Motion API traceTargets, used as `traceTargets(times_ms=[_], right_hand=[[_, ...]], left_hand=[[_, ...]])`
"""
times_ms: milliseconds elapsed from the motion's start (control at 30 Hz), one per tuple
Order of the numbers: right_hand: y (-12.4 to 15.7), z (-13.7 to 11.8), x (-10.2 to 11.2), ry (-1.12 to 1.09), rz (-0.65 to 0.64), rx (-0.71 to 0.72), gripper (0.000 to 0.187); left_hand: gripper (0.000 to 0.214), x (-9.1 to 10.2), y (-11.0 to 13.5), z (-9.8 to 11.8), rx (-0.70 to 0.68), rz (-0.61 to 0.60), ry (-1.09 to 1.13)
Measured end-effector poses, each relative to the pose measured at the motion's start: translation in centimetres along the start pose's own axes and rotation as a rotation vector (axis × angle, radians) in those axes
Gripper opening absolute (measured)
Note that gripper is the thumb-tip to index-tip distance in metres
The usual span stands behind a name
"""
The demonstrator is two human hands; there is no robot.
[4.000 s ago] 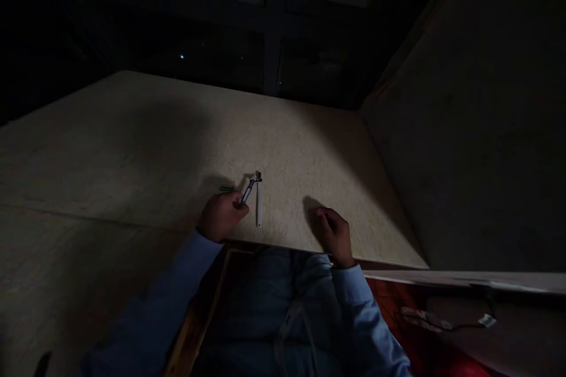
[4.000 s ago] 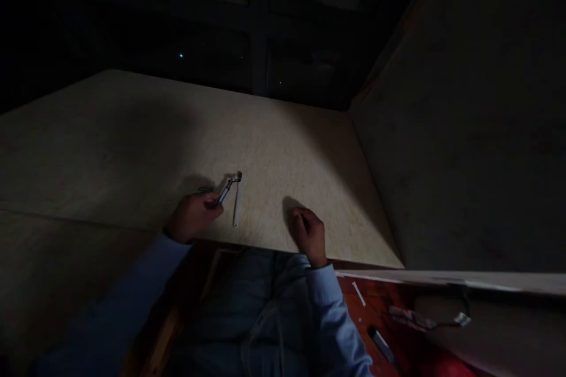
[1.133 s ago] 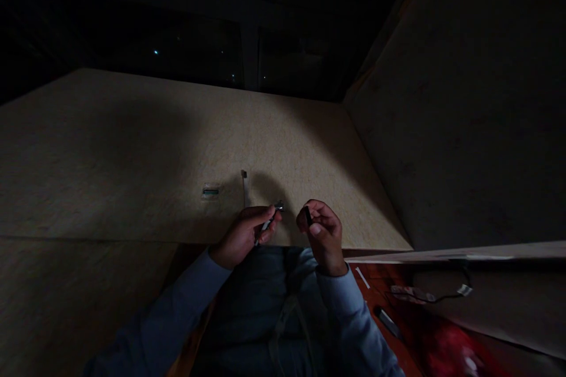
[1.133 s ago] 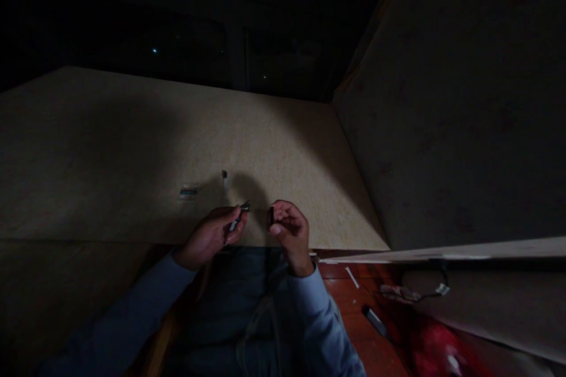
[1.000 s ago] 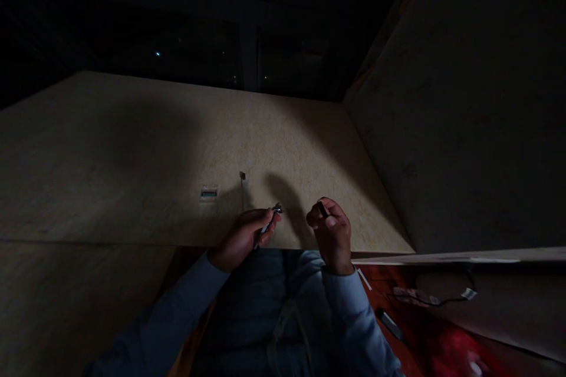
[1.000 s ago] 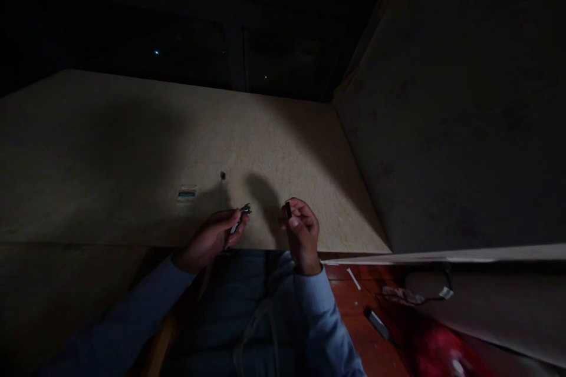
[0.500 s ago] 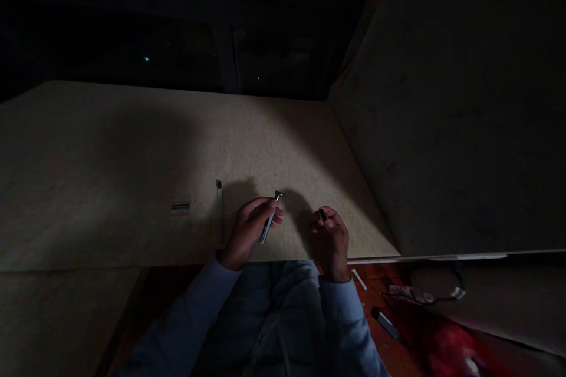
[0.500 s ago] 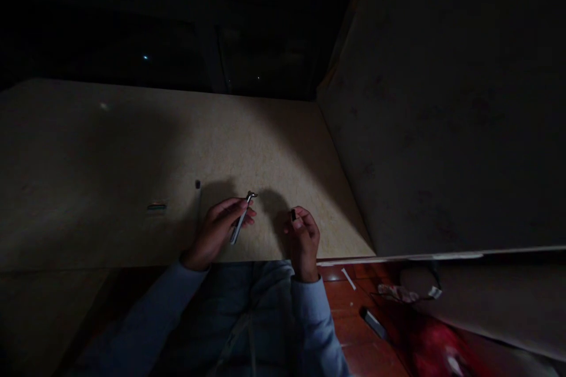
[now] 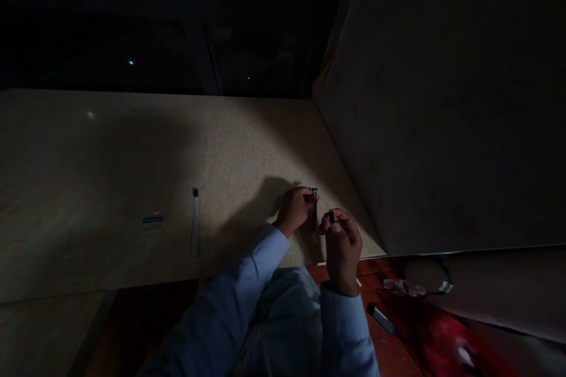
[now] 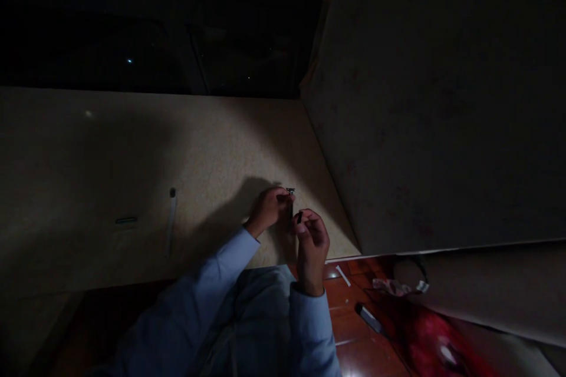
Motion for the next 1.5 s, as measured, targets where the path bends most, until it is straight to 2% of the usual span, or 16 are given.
traceTargets(times_ms=[233, 500, 800, 1067, 1200, 1333, 1500], right_hand=[[-0.4, -0.4, 1.5, 0.072, 0.034, 0.052, 0.024], [-0.4, -0.3, 1.2, 0.176, -0.013, 0.043, 0.028], [-0.4, -0.2, 1.5, 0.210, -0.027, 0.041, 0.029], [-0.5, -0.1, 1.2, 0.238, 0.015, 0.047, 0.032], [-0.6, -0.2, 1.8, 0.228, 0.070, 0.049, 0.033], [-0.5, 0.0, 1.9, 0.218, 0.059, 0.029, 0.034], [-0.4, 0.4, 1.6, 0.239, 0.045, 0.005, 0.035]], left_hand=[[0.027, -2.5, -1.6, 1.7, 0.068, -0.050, -0.293], [0.031, -4.3, -3.2, 2.3, 0.024, -0.028, -0.515], [0.036, -3.6, -2.6, 1.7, -0.005, -0.045, -0.545], [0.035, -4.8, -3.1, 2.8, -0.161, -0.091, -0.529], [0.033, -4.6, -2.9, 3.3, -0.108, -0.097, -0.479], [0.036, -3.7, -2.2, 3.0, -0.013, -0.071, -0.470], [0.032, -3.2, -2.0, 2.4, 0.000, -0.039, -0.463]])
Point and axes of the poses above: each hand's wrist, its own y-axis away from the middle knuckle, its own x-axis out of the back of the hand, z = x × y, the point moved 4 cm from there along -y, towards the middle knuckle, and after that the axes turned 13 degrees about -y, right-handed, at the moved point
